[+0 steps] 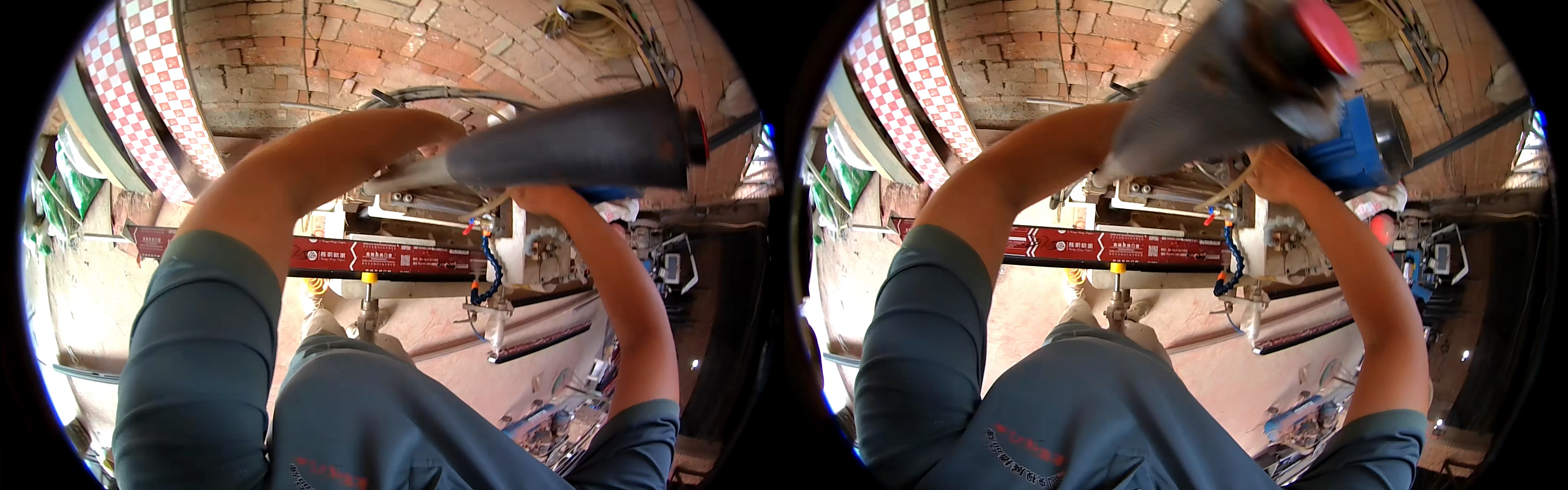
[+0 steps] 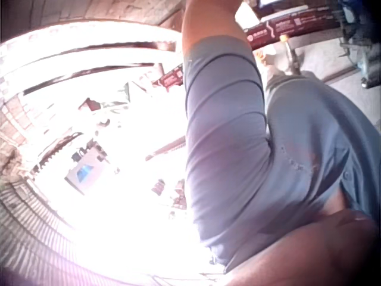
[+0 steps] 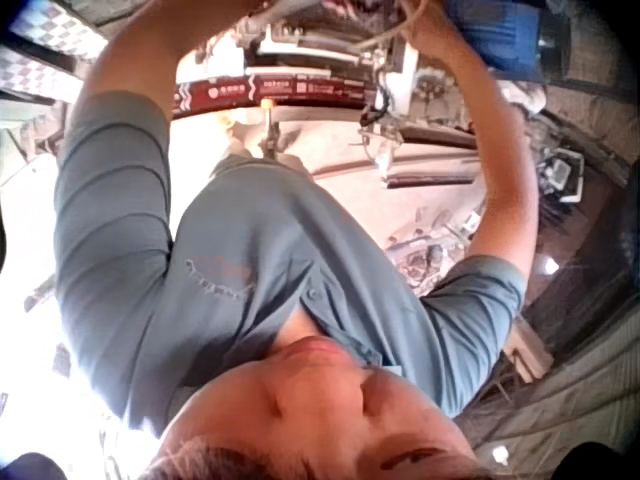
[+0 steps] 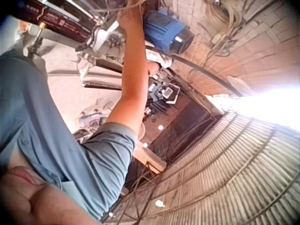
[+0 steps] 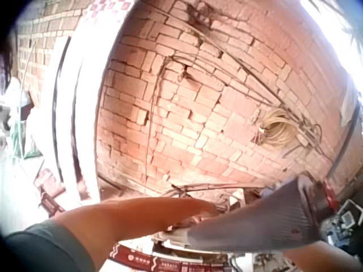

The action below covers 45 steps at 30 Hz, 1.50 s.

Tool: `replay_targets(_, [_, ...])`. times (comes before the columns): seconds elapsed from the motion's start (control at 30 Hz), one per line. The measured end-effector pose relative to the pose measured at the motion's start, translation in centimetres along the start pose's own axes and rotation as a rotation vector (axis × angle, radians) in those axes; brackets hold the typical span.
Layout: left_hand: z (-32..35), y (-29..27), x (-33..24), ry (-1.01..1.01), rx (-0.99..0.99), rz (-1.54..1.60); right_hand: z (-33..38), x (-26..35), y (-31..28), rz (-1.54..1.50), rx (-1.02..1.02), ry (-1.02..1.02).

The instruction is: The person positions a long metal profile into a cutting machine, secures it with clamps, and operates the machine to cut the material. They then remove the cut piece and repeat the process with another profile.

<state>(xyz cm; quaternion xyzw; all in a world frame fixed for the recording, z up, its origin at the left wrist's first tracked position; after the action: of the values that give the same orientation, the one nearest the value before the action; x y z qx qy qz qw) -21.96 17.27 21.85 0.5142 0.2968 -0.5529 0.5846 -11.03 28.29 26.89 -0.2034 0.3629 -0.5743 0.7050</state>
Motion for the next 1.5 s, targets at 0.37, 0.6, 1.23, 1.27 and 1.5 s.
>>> replay_targets(0.37, [-4.6,-2.6,3.3,-0.104,0.015,-0.422,-0.5,-0.2,-1.3,0.034,-0.008,0.205])
replay_targets(0.6, [-5.3,-3.7,4.0,-0.147,-0.044,-0.301,-2.3,-2.9,2.7,-0.079,0.227,0.265])
replay_targets(1.23, [-5.0,-3.5,4.2,-0.085,0.134,-0.338,-2.8,-1.4,1.4,-0.055,-0.072,0.04])
replay_targets(1.27, [-4.6,-3.3,3.9,-0.095,0.137,-0.358,-2.8,-1.5,1.3,-0.03,-0.085,0.037])
replay_targets(1.5, [-10.2,-4.9,5.9,-0.151,0.029,-0.347,-3.9,-2.9,2.4,-0.054,0.042,0.041])
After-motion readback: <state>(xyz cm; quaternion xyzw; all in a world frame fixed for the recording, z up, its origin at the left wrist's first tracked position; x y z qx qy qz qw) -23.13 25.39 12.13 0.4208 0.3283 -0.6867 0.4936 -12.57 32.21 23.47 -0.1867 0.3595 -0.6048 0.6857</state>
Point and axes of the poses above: each hand's wrist, its own z-axis away from the middle knuckle, its own y-axis out of the palm, x = y × z, the point moved 8 cm from there along -z, towards the middle knuckle, and after that the axes turned 15 degrees about x, right-handed, at the moved point
